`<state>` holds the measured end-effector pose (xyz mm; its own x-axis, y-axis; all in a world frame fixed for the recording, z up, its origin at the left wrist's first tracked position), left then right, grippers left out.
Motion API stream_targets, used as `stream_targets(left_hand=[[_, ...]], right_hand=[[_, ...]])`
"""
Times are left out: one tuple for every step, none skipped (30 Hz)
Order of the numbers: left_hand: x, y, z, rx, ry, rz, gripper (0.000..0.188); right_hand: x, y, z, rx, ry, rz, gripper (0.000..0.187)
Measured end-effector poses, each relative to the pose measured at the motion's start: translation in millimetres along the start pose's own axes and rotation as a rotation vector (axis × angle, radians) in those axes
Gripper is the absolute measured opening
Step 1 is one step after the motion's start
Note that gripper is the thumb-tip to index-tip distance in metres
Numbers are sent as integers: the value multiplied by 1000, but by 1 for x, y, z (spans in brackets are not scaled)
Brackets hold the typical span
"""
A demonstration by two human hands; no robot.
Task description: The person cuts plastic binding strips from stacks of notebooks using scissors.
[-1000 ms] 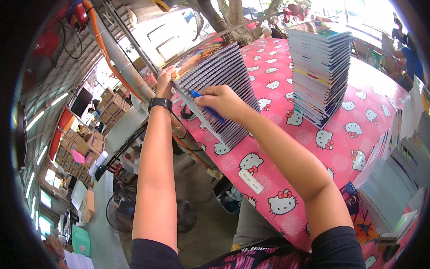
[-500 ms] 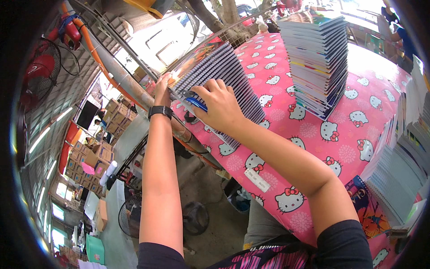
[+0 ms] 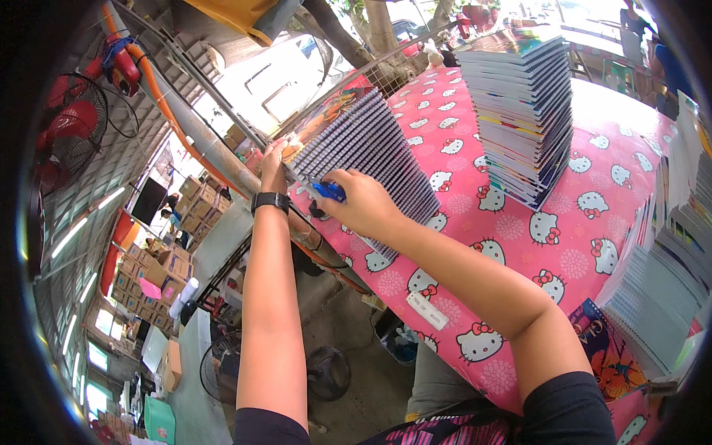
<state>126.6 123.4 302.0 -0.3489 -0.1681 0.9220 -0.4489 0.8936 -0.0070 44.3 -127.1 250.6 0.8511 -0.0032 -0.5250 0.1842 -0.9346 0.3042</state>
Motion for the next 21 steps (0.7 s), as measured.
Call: stream_targets(left_hand=[[-1, 0, 0, 1, 8, 2, 29], [-1, 0, -1, 2, 17, 4, 28], [-2, 4, -2, 10, 22, 3, 28], [-2, 8, -3, 18, 27, 3, 27], [-2, 11, -5, 30, 14, -12, 25], [-2, 7, -4, 19, 23, 3, 25], [-3, 3, -2, 9, 31, 17, 24], [-3, 0, 0, 0, 40, 30, 24], [-3, 1, -1, -4, 50, 41, 24], [-3, 3, -2, -7, 59, 52, 23], [-3, 4, -3, -9, 69, 63, 23], [-2, 2, -2, -17, 53, 59, 23], [-2, 0, -1, -24, 36, 55, 23], [-1, -2, -1, -32, 20, 51, 23], [-2, 2, 0, -10, 29, 44, 24], [-2, 5, -1, 12, 38, 37, 24], [-3, 7, 0, 34, 47, 31, 24], [-2, 2, 1, 21, 43, 22, 25], [-2, -3, 2, 7, 38, 15, 26], [-1, -10, 3, -8, 33, 8, 26], [-1, -3, 2, 0, 34, 15, 27]], right_hand=[[-2, 2, 3, 36, 54, 74, 37], [-4, 5, 5, 72, 108, 148, 40], [-7, 7, 6, 106, 167, 217, 44], [-9, 8, 7, 117, 176, 215, 44], [-11, 8, 7, 127, 185, 212, 44], [-10, 10, 8, 136, 187, 217, 44], [-10, 10, 9, 139, 206, 246, 44], [-8, 9, 8, 141, 225, 273, 44], [-9, 8, 8, 146, 245, 296, 43], [-8, 7, 8, 132, 269, 293, 42], [-5, 5, 7, 118, 293, 290, 41], [-4, 5, 6, 104, 316, 290, 40], [2, 5, 4, 50, 212, 100, 38], [9, 3, 2, -4, 107, -89, 35], [12, -1, 1, -59, 2, -284, 33], [18, -5, 2, -130, -201, -592, 32], [22, -9, 5, -201, -408, -897, 31], [24, -10, 9, -263, -617, -1191, 30], [25, -9, 7, -202, -569, -979, 29], [33, -7, 6, -205, -360, -678, 30], [20, -1, 7, -86, -137, -321, 31]])
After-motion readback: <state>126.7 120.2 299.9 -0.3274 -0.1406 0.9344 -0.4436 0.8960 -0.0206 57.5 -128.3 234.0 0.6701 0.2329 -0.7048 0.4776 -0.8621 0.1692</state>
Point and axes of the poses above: each hand's wrist, its own z-axis away from the middle knuckle, its own y-axis out of the back of the hand, x = y × z, the point moved 4 cm from there along -z, towards the middle knuckle, and after that the axes turned 8 degrees about y, right-handed, at the moved point
